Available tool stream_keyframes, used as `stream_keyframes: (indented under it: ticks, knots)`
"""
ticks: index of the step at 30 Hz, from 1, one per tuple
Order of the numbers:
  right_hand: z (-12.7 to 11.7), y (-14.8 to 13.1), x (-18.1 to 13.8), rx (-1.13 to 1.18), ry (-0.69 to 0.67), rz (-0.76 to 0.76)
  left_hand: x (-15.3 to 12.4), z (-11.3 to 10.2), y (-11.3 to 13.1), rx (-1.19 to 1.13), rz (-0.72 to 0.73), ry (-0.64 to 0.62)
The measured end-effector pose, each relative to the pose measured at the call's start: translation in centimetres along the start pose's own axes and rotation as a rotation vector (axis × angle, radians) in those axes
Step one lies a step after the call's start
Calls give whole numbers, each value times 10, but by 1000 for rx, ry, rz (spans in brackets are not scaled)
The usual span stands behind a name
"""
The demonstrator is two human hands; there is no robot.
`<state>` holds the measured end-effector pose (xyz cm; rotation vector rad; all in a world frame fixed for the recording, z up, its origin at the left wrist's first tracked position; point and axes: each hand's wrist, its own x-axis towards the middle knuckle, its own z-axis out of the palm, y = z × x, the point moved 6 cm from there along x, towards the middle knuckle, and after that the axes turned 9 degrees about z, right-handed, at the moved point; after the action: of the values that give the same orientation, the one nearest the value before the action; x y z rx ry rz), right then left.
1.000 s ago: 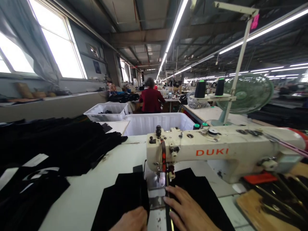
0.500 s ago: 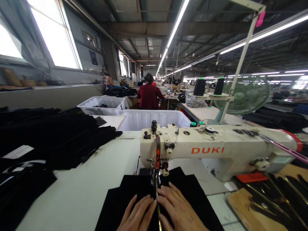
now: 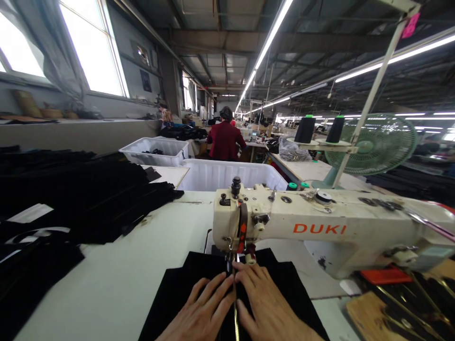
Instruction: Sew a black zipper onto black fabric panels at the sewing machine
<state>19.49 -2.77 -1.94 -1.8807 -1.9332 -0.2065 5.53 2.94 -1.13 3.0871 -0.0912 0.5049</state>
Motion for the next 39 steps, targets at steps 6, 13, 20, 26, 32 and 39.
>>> stream_keyframes:
  ticks: [6, 13, 20, 26, 32, 39]
  knots:
    - [-1, -4, 18, 46, 16, -26, 1, -11, -6, -9, -44, 14]
    - [-15, -8, 0, 88, 91, -8, -11, 3, -6, 47, 3, 72]
    - [-12, -7, -1, -27, 166, -101, -9, 12, -13, 52, 32, 63]
    - [-12, -7, -3, -59, 213, -134, -11, 17, -12, 87, 45, 59]
    - [-13, -7, -2, -59, 224, -160, -9, 18, -13, 116, 54, 48]
    - [-13, -10, -1, -57, 234, -166, -9, 21, -11, 215, 64, 41]
